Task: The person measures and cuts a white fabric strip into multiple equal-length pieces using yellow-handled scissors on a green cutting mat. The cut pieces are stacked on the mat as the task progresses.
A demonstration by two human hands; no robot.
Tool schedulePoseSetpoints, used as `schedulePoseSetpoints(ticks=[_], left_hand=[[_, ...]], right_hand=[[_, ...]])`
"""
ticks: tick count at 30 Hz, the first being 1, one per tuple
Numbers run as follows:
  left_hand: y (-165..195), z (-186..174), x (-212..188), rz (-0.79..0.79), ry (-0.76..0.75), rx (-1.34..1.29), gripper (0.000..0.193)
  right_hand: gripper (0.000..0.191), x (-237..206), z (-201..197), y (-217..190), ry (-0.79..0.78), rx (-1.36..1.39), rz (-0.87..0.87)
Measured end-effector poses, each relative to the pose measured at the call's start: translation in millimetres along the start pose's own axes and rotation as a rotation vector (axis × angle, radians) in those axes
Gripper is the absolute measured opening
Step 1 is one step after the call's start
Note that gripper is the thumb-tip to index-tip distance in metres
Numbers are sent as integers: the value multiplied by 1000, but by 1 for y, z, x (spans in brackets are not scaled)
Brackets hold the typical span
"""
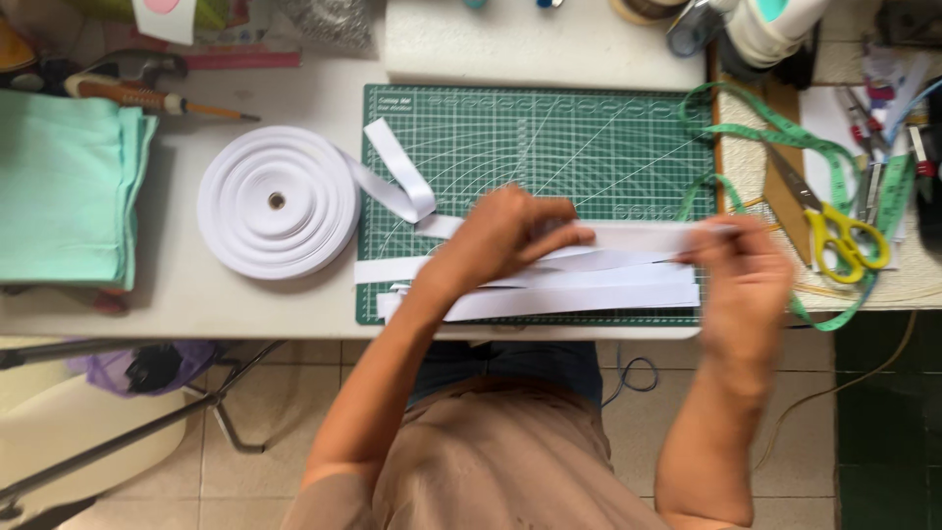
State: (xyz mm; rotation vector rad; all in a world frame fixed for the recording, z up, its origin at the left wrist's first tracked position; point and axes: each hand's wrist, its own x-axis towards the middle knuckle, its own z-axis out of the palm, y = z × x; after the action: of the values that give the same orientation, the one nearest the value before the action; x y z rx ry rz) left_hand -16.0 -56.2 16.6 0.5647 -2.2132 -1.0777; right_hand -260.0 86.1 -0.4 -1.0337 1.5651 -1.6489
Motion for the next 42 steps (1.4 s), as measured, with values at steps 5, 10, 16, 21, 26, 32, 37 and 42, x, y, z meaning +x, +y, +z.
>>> schedulePoseSetpoints(ticks=[5,10,16,21,26,32,37,42], left_hand=[[-11,-44,-17,-132,-10,98,30],[-2,-77,-56,-186,12,167,28],[7,-99,-96,-489,17,117,24],[4,-101,-119,-373,165,252,19],[3,-93,-135,-609,313,238,18],[-5,-79,-147,-630,398,310,16],[-19,-71,-144,-520,451,326,12],[-13,-70,-147,-551,418,355,14]], right_hand=[[10,19,-69,3,123,163,-108],[11,21,-120,38,148,140,69],[10,15,-114,65,-25,-8,143],[14,25,-65,55,-141,-330,174],[17,24,-24,19,-238,-717,80],[16,21,-16,15,-239,-880,-19],[18,33,-28,34,-295,-711,-49],[23,26,-30,42,-294,-930,-27]])
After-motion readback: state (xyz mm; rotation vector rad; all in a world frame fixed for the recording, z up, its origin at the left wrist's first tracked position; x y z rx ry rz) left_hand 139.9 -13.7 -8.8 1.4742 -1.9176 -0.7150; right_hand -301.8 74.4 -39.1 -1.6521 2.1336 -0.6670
